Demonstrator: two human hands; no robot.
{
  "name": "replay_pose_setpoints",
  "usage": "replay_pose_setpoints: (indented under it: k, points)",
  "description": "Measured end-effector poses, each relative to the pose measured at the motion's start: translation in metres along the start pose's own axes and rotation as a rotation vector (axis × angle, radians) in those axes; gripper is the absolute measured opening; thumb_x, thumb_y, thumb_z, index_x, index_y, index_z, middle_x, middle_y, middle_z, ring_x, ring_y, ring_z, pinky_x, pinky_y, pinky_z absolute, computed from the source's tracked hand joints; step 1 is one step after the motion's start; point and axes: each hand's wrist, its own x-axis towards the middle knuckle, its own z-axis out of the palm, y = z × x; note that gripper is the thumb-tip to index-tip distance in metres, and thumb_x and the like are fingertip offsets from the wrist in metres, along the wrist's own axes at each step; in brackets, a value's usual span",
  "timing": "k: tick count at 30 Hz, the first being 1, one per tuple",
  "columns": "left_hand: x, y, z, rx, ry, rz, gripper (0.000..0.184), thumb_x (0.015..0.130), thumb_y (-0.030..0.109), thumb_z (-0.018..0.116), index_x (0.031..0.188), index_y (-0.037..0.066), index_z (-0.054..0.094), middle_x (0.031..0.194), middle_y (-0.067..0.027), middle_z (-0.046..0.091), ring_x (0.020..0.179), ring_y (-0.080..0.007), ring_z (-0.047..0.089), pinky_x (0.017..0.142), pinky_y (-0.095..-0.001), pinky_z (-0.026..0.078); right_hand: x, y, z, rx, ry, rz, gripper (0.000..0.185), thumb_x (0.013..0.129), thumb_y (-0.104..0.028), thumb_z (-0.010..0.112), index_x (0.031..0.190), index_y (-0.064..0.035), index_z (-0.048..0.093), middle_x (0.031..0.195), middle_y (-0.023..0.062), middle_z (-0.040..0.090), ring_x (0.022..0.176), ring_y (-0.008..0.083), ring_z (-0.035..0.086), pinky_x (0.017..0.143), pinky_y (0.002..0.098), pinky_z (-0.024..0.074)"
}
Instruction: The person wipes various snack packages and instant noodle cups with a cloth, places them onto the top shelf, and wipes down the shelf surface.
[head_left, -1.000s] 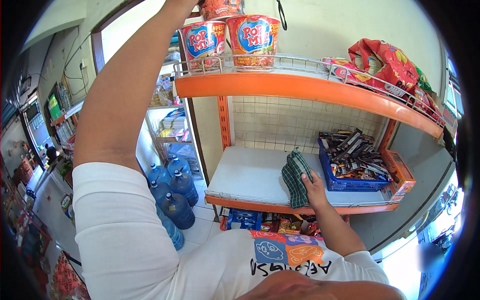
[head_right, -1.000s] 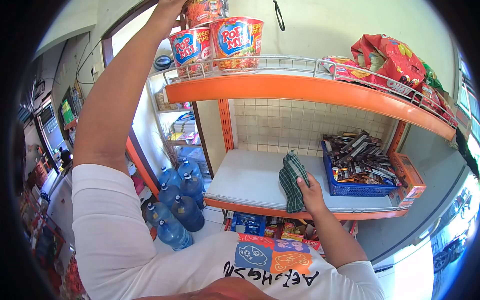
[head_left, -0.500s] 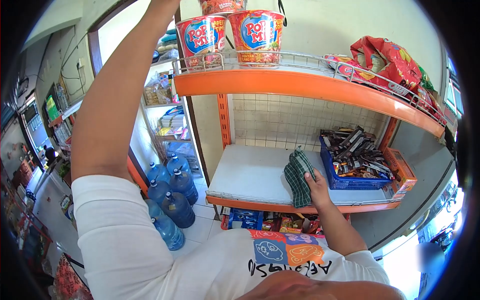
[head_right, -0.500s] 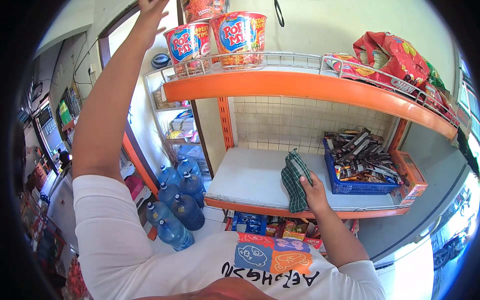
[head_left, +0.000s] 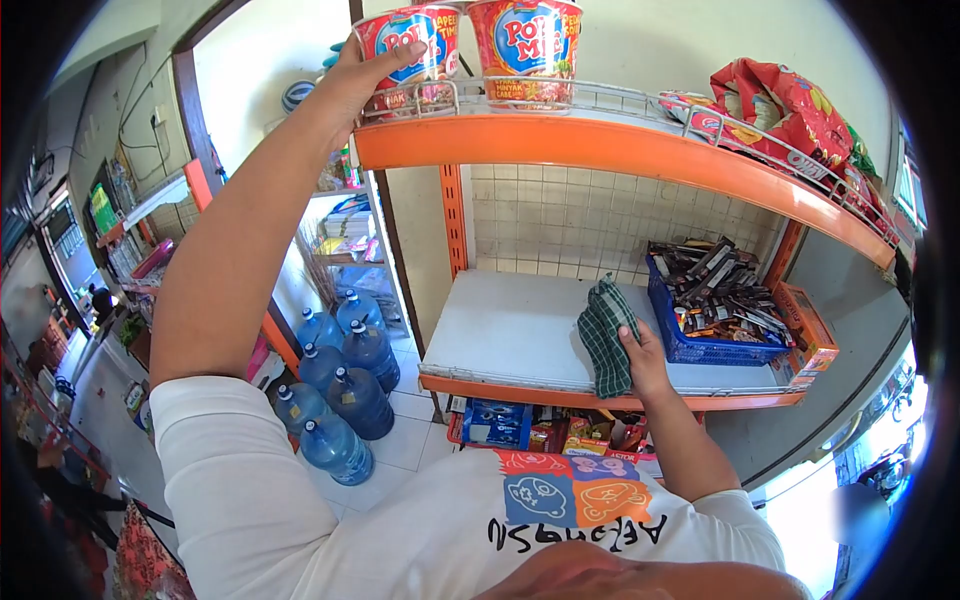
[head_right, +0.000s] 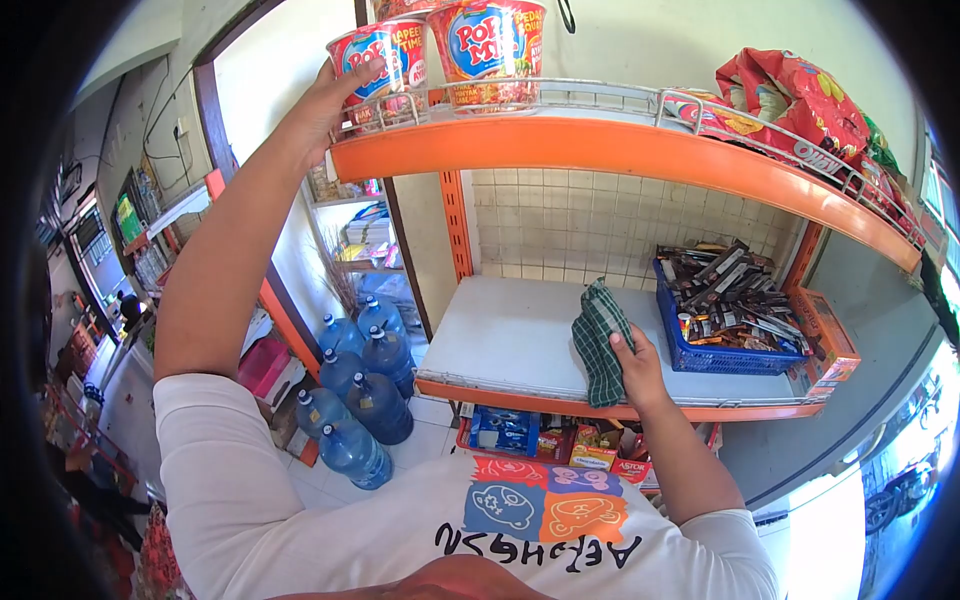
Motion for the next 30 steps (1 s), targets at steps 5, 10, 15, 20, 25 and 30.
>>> replay_pose_setpoints:
  k: [5,10,15,20,25,30]
  points:
    - [0.003,-0.002,0.0,0.122,-0.048,0.005,0.092,0.072,0.058,0.074,0.137,0.007,0.033,0.125,-0.0138,0.053,0.117,-0.0241,0.054,0.094,-0.0461,0.049,-0.002,-0.002,0.001,-0.03,0.018,0.013,0.033,0.097,-0.025,0.055,0.119,-0.0004,0.055,0.105,0.0065,0.063,0.091,0.0123,0.061,0.08,0.0272,0.0499]
    - [0.014,-0.017,-0.008,0.146,0.039,-0.053,0.094,0.071,0.063,0.072,0.136,0.006,0.035,0.124,-0.0144,0.054,0.117,-0.0246,0.054,0.098,-0.0453,0.046,0.0,0.0,0.001,-0.054,0.035,-0.005,0.032,0.097,-0.025,0.055,0.118,-0.0009,0.055,0.103,0.0055,0.063,0.089,0.0115,0.06,0.079,0.0266,0.0498]
    - [0.022,-0.02,-0.013,0.269,0.03,-0.048,0.096,0.069,0.067,0.071,0.135,0.007,0.036,0.123,-0.0146,0.055,0.115,-0.0244,0.055,0.099,-0.0413,0.044,0.0,-0.001,0.001,-0.045,0.031,0.018,0.032,0.097,-0.024,0.055,0.118,-0.0003,0.055,0.101,0.0048,0.064,0.087,0.0108,0.06,0.077,0.0263,0.05]
    - [0.025,-0.023,-0.017,0.316,0.001,-0.011,0.096,0.07,0.068,0.07,0.135,0.006,0.036,0.123,-0.015,0.055,0.114,-0.0238,0.056,0.103,-0.0387,0.04,0.001,0.001,0.0,-0.03,0.03,0.022,0.031,0.098,-0.024,0.055,0.118,-0.0001,0.055,0.101,0.0051,0.064,0.087,0.0108,0.06,0.077,0.026,0.0501]
    - [0.008,-0.02,-0.014,0.245,0.028,0.006,0.115,0.071,0.063,0.073,0.147,0.003,0.011,0.13,-0.0186,0.051,0.123,-0.0286,0.049,0.105,-0.0407,0.036,0.001,0.0,0.0,-0.067,0.027,0.007,0.03,0.098,-0.023,0.053,0.118,0.0002,0.055,0.102,0.0057,0.064,0.088,0.0111,0.061,0.078,0.0261,0.0501]
    - [-0.019,-0.032,-0.014,0.101,0.144,0.171,0.123,0.075,0.055,0.074,0.149,0.006,-0.012,0.142,-0.0239,0.039,0.129,-0.0328,0.043,0.115,-0.0435,0.015,0.0,-0.001,0.0,-0.117,0.036,0.011,0.031,0.098,-0.023,0.053,0.119,0.0001,0.055,0.102,0.0051,0.064,0.087,0.0107,0.061,0.078,0.0257,0.0498]
